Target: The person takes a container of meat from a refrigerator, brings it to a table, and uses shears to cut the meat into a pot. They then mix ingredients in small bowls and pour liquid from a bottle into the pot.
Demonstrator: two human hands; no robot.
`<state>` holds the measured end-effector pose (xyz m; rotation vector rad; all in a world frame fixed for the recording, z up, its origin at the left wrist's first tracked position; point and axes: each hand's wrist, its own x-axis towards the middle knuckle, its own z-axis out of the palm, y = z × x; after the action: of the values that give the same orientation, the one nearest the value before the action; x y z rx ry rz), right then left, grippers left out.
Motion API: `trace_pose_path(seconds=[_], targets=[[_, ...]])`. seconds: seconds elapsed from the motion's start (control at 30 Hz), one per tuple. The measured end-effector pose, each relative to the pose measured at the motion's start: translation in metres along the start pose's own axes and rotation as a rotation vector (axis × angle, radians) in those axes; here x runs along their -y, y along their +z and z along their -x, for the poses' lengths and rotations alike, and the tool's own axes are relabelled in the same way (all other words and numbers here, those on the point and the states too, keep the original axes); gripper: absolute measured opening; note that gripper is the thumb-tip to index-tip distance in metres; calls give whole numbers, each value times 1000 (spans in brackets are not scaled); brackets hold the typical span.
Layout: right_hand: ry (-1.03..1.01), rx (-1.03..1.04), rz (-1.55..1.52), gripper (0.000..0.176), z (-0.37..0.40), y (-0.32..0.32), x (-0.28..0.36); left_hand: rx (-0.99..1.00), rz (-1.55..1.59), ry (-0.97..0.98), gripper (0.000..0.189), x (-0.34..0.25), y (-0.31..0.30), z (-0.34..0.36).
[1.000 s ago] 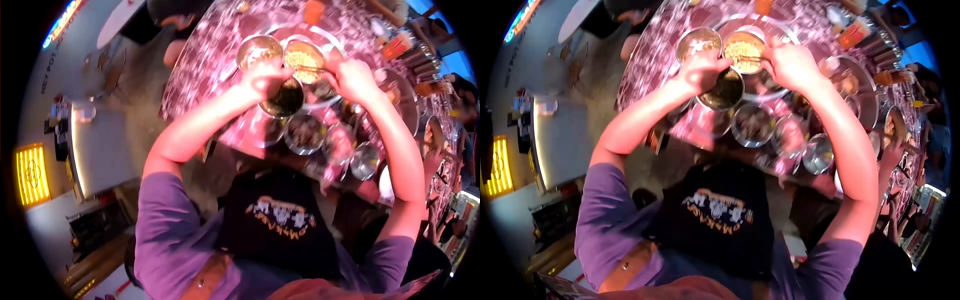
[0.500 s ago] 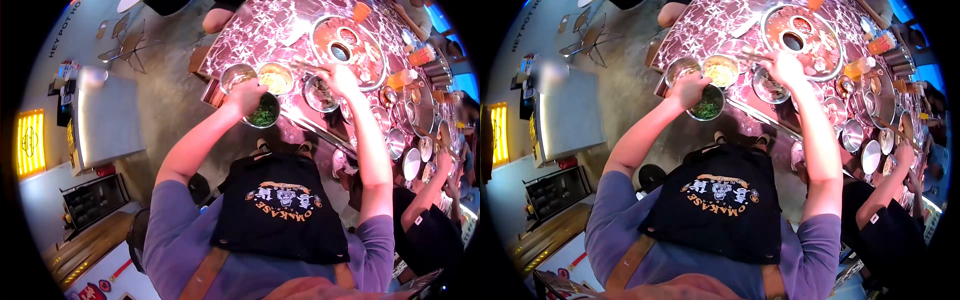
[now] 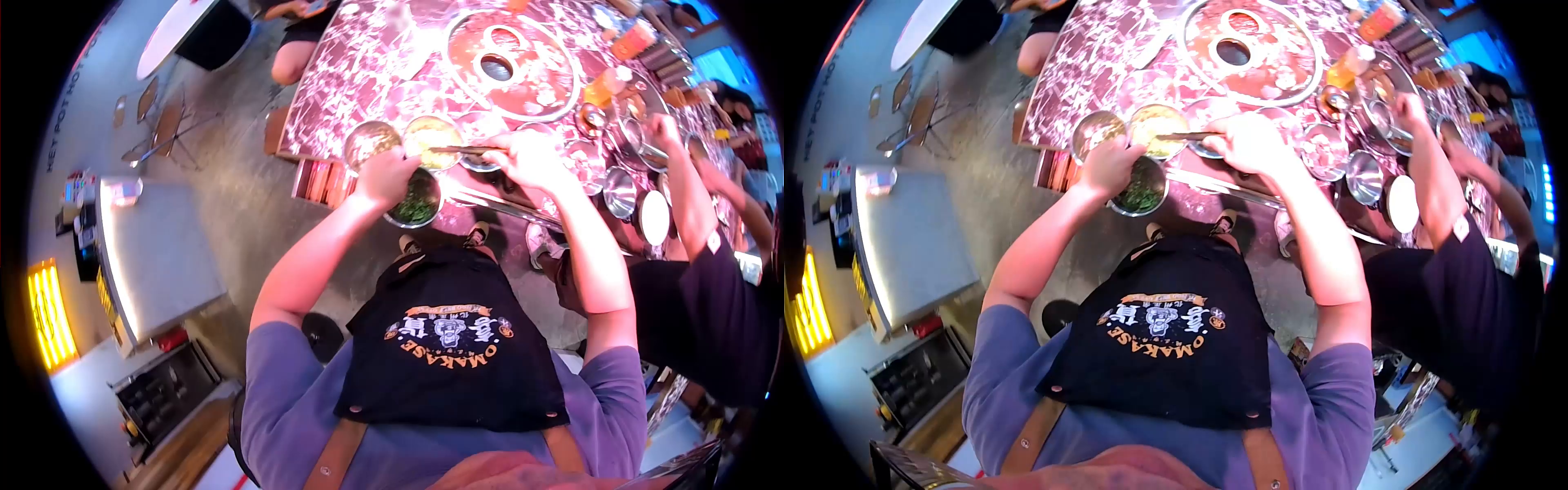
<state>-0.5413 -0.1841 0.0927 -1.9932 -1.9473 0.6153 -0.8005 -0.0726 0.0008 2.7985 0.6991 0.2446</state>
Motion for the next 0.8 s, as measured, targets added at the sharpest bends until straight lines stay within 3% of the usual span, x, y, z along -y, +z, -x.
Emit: trace_pose_path(seconds=[0.07,0.1,0.13,0.2,0.23,0.27,0.3,0.37,0.43,0.47,0.57,0.63,0.7,0.77,0.8], targets=[[132,70,15,28,3,-7,13,-15,54,-21,26,-3,-12,1],[-224,-32,121,24,10,9,-4,97,33,-45,30,-10,-21,-1],[-237,-192,-177,18,17,16,-9,-47,-52,41,35,-1,-3,1],[-190,-182,274,14,28,3,13,-77,-2,55,33,-8,-19,0],[-174,-439,-53,16,40,10,5,-116,-31,77,30,-9,-21,0],[-81,-296,31,20,40,14,2,19,-51,6,29,-14,-32,-1],[4,-140,87,24,40,16,0,-44,-22,25,20,-18,-35,-2],[80,-278,-248,31,65,7,2,-61,-8,31,17,-19,-41,-1],[-36,-391,-304,36,77,29,-22,-99,51,44,18,-21,-40,-7],[-34,-403,-215,37,84,47,-39,-103,46,19,18,-25,-42,-10],[59,-527,-437,40,115,64,-61,-144,52,-29,17,-32,-44,-18],[-9,-710,-388,39,143,67,-80,-144,50,-47,16,-36,-44,-27],[228,-524,-507,37,180,56,-92,-212,26,56,16,-54,-52,-38],[243,-558,-556,36,215,49,-98,-226,68,134,15,-12,-26,-52],[242,-661,-464,36,235,21,-113,-185,260,221,15,51,14,-66]])
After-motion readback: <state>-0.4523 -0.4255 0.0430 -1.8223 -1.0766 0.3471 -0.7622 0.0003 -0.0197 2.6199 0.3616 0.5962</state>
